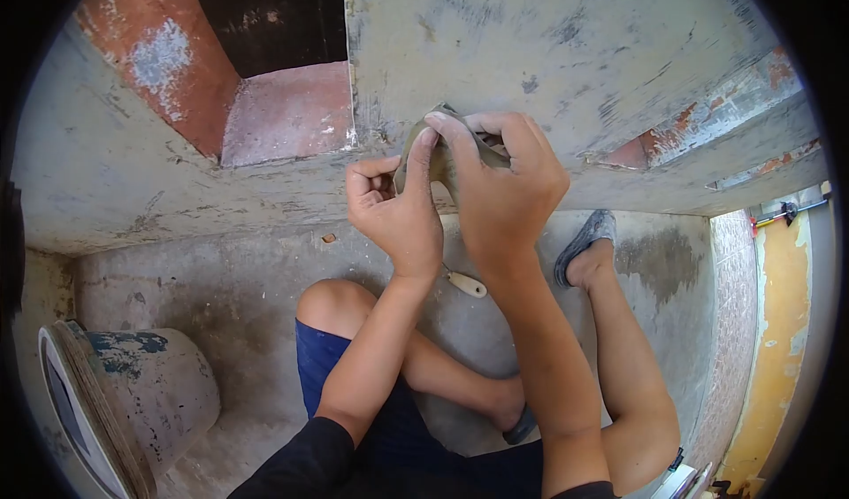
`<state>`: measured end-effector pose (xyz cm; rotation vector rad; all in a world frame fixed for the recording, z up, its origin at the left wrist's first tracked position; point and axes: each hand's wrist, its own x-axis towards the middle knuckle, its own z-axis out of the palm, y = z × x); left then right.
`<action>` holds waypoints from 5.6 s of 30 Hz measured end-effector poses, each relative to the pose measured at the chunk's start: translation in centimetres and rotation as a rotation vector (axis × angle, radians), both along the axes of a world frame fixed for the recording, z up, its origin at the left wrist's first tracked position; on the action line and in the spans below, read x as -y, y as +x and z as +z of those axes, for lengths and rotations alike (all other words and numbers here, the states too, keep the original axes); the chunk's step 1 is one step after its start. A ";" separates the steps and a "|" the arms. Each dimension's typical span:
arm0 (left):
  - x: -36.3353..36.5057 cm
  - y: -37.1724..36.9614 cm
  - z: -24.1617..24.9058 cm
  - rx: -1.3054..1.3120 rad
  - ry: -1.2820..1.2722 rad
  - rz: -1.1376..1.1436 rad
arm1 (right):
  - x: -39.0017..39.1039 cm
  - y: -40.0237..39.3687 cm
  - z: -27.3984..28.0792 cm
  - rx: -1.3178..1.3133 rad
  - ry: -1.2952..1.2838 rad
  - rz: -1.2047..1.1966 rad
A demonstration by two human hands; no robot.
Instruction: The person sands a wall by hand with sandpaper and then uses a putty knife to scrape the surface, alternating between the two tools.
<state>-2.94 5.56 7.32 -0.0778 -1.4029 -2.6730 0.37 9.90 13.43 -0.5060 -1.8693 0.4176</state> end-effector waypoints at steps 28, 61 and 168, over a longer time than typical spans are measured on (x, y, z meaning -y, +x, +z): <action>-0.7 0.1 -2.1 -0.188 -0.143 0.206 | -1.3 -0.2 -1.3 0.064 0.299 0.061; 0.4 -0.8 0.2 -0.260 -0.259 0.172 | 1.1 -0.5 -0.5 -0.026 -0.072 -0.088; -1.1 2.7 0.7 -0.175 -0.235 -0.007 | -1.2 3.3 0.1 -0.106 -0.212 -0.162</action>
